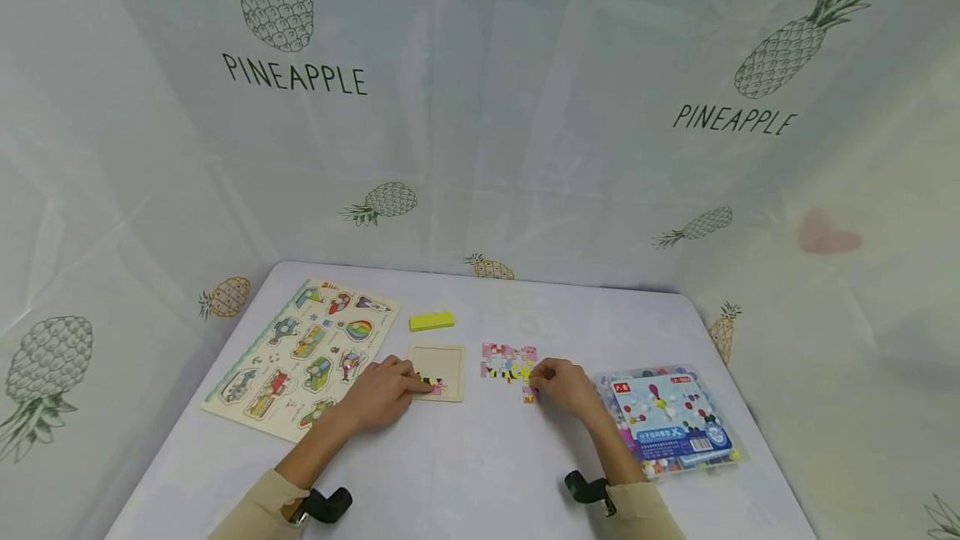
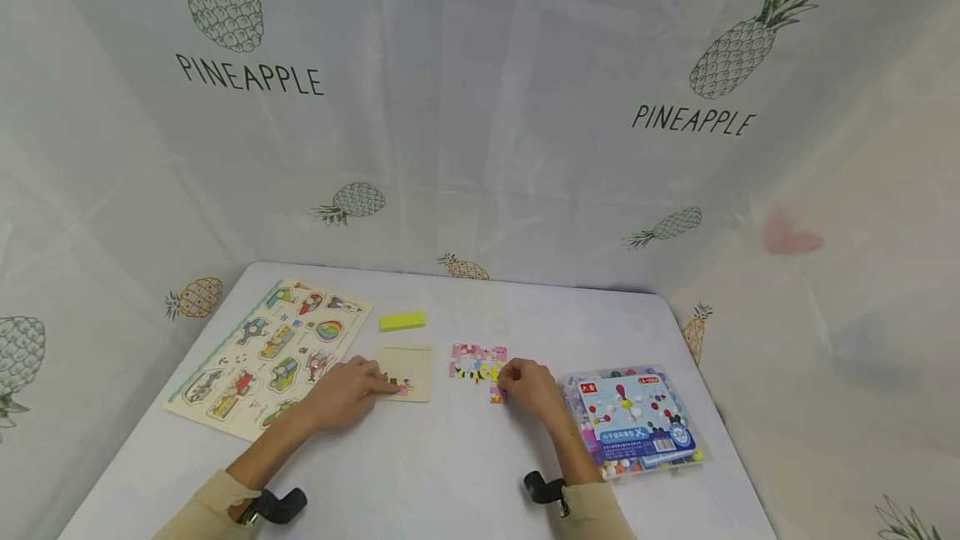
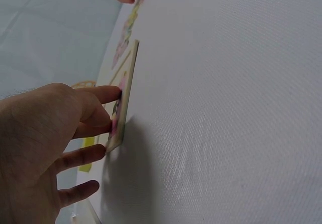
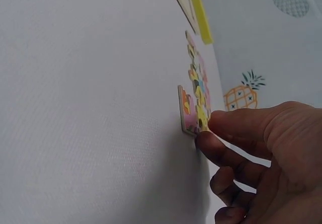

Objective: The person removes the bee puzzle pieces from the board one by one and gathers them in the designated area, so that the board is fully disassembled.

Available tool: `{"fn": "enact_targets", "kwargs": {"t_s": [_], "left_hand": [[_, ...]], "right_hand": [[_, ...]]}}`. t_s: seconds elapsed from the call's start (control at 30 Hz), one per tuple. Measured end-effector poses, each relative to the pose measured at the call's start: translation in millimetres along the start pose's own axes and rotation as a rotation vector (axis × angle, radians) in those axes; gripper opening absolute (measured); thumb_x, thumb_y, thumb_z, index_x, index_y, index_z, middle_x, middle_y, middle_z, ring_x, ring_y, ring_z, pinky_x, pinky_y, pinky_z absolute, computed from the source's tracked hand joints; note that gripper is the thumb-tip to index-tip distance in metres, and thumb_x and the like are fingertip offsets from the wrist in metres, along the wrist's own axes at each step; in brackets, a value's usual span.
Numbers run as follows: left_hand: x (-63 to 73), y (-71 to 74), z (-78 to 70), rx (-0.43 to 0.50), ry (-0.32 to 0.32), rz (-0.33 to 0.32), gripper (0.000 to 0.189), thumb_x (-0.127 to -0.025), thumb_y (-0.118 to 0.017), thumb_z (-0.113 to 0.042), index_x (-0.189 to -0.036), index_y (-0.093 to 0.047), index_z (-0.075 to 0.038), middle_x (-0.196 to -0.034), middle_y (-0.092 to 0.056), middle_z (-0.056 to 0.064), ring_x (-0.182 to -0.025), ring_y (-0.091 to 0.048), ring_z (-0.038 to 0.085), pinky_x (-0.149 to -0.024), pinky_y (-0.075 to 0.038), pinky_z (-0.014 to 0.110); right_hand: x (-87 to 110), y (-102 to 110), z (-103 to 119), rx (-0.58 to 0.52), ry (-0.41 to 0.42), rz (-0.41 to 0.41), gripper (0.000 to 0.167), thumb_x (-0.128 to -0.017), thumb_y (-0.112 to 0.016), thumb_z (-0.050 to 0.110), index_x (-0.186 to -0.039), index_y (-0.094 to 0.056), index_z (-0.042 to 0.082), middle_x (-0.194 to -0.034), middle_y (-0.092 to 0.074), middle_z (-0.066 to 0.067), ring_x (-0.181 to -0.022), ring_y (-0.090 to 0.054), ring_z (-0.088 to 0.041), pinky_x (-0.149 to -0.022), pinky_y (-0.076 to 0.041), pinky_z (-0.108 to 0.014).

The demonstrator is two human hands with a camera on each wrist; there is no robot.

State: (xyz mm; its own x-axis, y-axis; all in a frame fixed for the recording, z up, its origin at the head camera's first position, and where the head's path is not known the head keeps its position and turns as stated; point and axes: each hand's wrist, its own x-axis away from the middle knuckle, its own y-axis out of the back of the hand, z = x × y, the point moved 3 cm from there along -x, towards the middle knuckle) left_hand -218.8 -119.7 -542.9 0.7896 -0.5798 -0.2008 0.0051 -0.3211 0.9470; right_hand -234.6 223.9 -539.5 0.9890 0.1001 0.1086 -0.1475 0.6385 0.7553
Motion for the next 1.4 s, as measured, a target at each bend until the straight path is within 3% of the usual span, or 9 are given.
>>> {"fn": "enact_targets", "kwargs": {"t_s": [0.27, 0.47, 0.6, 0.7, 0.83, 1.13, 1.4], "left_hand": [[0.7, 0.5, 1.0, 0.007, 0.019, 0.015, 0.034, -0.092, -0.063, -0.011, -0.115, -0.078, -0.031, -0.098, -0.064, -0.011, -0.097, -0.055, 0.013, -0.073, -0.043, 0.034], [1.0, 0.4, 4.2, 0.039, 0.008, -0.016, 0.029, -0.091, -0.065, -0.008, -0.109, -0.080, -0.026, -0.099, -0.069, -0.010, -0.102, -0.061, 0.016, -0.077, -0.050, 0.039], [1.0, -1.3, 7.2, 0.072, 0.016, -0.015, 0.027, -0.091, -0.065, -0.007, -0.107, -0.080, -0.023, -0.104, -0.072, -0.008, -0.106, -0.063, 0.018, -0.083, -0.053, 0.041], [0.8, -1.7, 8.2, 0.095, 0.030, -0.008, 0.026, -0.092, -0.065, -0.007, -0.107, -0.081, -0.021, -0.107, -0.073, -0.006, -0.108, -0.063, 0.018, -0.085, -0.053, 0.041], [0.8, -0.5, 8.3, 0.113, 0.038, -0.002, 0.024, -0.093, -0.065, -0.008, -0.106, -0.081, -0.020, -0.108, -0.073, -0.005, -0.109, -0.063, 0.018, -0.086, -0.053, 0.041], [2.4, 3.2, 6.4, 0.146, 0.015, 0.016, 0.024, -0.092, -0.065, -0.005, -0.105, -0.081, -0.017, -0.110, -0.073, -0.002, -0.110, -0.062, 0.021, -0.089, -0.053, 0.042], [2.5, 0.8, 7.9, 0.136, -0.011, 0.001, 0.024, -0.091, -0.064, -0.003, -0.103, -0.082, -0.015, -0.109, -0.073, -0.001, -0.110, -0.062, 0.021, -0.089, -0.053, 0.042]], "right_hand": [[-2.4, -1, 1, -0.005, -0.002, 0.001, 0.006, -0.094, -0.070, 0.020, -0.092, -0.072, 0.015, -0.082, -0.065, 0.005, -0.074, -0.054, -0.015, -0.064, -0.044, -0.031], [-8.7, -7, 15, -0.052, 0.055, 0.014, 0.007, -0.095, -0.069, 0.019, -0.092, -0.071, 0.013, -0.081, -0.067, 0.004, -0.070, -0.055, -0.014, -0.060, -0.044, -0.030], [-13.1, -23, 36, -0.048, 0.155, 0.048, 0.006, -0.095, -0.069, 0.018, -0.094, -0.072, 0.013, -0.081, -0.067, 0.003, -0.067, -0.056, -0.011, -0.058, -0.046, -0.028], [-16.0, -40, 56, -0.023, 0.257, 0.075, 0.006, -0.094, -0.069, 0.015, -0.095, -0.073, 0.011, -0.082, -0.066, 0.004, -0.070, -0.056, -0.009, -0.061, -0.048, -0.027], [-19.6, -65, 79, -0.005, 0.329, 0.125, 0.011, -0.092, -0.069, 0.013, -0.101, -0.075, 0.011, -0.081, -0.066, 0.007, -0.072, -0.055, -0.005, -0.065, -0.046, -0.025], [-24.9, -98, 105, 0.055, 0.340, 0.179, 0.033, -0.090, -0.072, 0.016, -0.122, -0.072, 0.008, -0.071, -0.058, 0.009, -0.060, -0.048, -0.003, -0.056, -0.039, -0.022], [-23.9, -104, 112, 0.105, 0.380, 0.157, 0.024, -0.088, -0.072, 0.016, -0.112, -0.076, 0.013, -0.071, -0.059, 0.011, -0.062, -0.049, -0.002, -0.058, -0.041, -0.023]]}}
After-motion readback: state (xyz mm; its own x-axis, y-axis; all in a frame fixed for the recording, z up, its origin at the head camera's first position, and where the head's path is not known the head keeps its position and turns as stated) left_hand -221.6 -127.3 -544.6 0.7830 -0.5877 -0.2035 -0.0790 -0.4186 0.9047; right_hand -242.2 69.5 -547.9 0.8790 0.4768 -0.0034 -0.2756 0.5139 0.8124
